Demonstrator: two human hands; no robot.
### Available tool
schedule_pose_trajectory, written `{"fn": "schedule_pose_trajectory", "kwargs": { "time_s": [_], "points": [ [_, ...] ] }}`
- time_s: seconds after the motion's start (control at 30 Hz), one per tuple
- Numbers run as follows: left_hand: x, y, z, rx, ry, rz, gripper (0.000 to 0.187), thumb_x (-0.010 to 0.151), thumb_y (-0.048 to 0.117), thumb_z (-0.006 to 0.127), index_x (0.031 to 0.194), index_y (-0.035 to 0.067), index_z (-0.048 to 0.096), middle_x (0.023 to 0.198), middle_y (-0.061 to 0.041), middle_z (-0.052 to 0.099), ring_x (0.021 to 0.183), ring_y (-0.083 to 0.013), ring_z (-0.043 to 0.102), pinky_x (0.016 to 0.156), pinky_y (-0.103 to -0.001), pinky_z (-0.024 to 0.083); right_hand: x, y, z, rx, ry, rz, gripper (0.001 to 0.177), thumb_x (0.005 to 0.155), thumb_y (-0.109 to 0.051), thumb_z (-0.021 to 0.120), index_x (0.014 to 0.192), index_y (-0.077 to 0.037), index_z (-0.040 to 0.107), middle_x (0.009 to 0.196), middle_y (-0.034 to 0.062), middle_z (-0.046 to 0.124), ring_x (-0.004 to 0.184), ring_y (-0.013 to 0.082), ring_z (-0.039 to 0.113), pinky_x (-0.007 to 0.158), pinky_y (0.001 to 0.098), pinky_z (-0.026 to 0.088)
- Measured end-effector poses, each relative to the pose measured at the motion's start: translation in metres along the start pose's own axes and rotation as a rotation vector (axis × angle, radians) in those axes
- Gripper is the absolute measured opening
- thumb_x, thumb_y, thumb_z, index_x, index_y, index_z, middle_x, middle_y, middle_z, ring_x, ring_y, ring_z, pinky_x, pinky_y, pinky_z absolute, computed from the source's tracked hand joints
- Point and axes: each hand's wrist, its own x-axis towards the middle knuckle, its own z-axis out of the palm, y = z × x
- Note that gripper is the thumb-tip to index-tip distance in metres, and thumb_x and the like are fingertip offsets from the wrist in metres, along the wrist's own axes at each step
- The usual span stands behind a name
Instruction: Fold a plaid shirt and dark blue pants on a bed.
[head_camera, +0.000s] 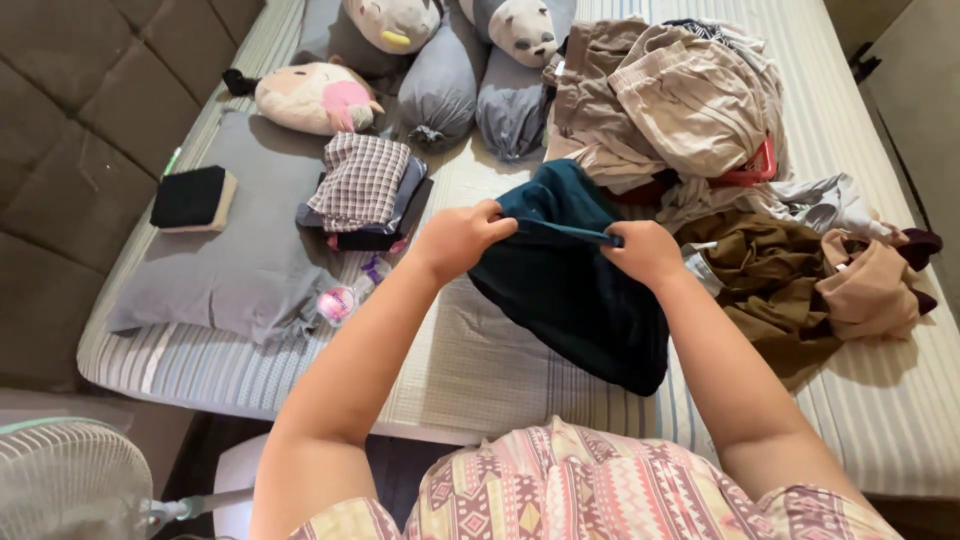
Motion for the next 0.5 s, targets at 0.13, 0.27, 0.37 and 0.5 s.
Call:
{"fn": "schedule_pose_trajectory", "kwargs": {
  "time_s": [0.13, 0.27, 0.37, 0.5],
  "points": [
    [0.006, 0.0, -0.011, -0.069, 0.099, 0.026, 0.021, 0.091, 0.013, 0.06, 0.11, 0.017, 0.068, 0.102, -0.01, 0.066, 0.082, -0.0326, 0.07, 0.067, -0.044, 0.055, -0.009, -0.009, -0.005, -0.031, 0.013, 0.038, 0.027, 0.079, -0.032, 0.075, 0.099, -0.014, 0.079, 0.09, 0.0158, 0.074, 0.088, 0.0375, 0.07, 0.078, 0.0481, 0.055],
    [0.007, -0.009, 0.001, -0.022, -0.013, -0.031, 0.019, 0.088, 0.012, 0.059, 0.103, 0.019, 0.069, 0.098, -0.01, 0.066, 0.077, -0.0336, 0.07, 0.064, -0.046, 0.054, -0.019, -0.005, 0.005, -0.037, 0.012, 0.053, 0.028, 0.079, -0.032, 0.074, 0.101, -0.014, 0.079, 0.091, 0.0157, 0.074, 0.088, 0.0368, 0.07, 0.079, 0.0474, 0.055],
    [0.007, -0.014, 0.008, -0.002, -0.071, 0.005, 0.01, 0.088, 0.013, 0.06, 0.095, 0.017, 0.067, 0.096, -0.01, 0.065, 0.075, -0.0346, 0.07, 0.063, -0.047, 0.054, -0.024, 0.0, 0.01, -0.042, 0.037, 0.051, 0.028, 0.081, -0.032, 0.074, 0.101, -0.014, 0.079, 0.093, 0.0157, 0.075, 0.089, 0.0369, 0.07, 0.08, 0.0473, 0.055],
    [0.012, -0.02, 0.001, -0.075, -0.103, 0.049, 0.004, 0.087, 0.016, 0.064, 0.088, 0.012, 0.065, 0.09, -0.011, 0.065, 0.074, -0.0368, 0.068, 0.064, -0.049, 0.054, -0.027, 0.002, 0.009, -0.065, 0.068, 0.073, 0.027, 0.083, -0.033, 0.073, 0.102, -0.015, 0.079, 0.095, 0.0153, 0.075, 0.091, 0.0368, 0.07, 0.08, 0.0474, 0.055]
  ]
}}
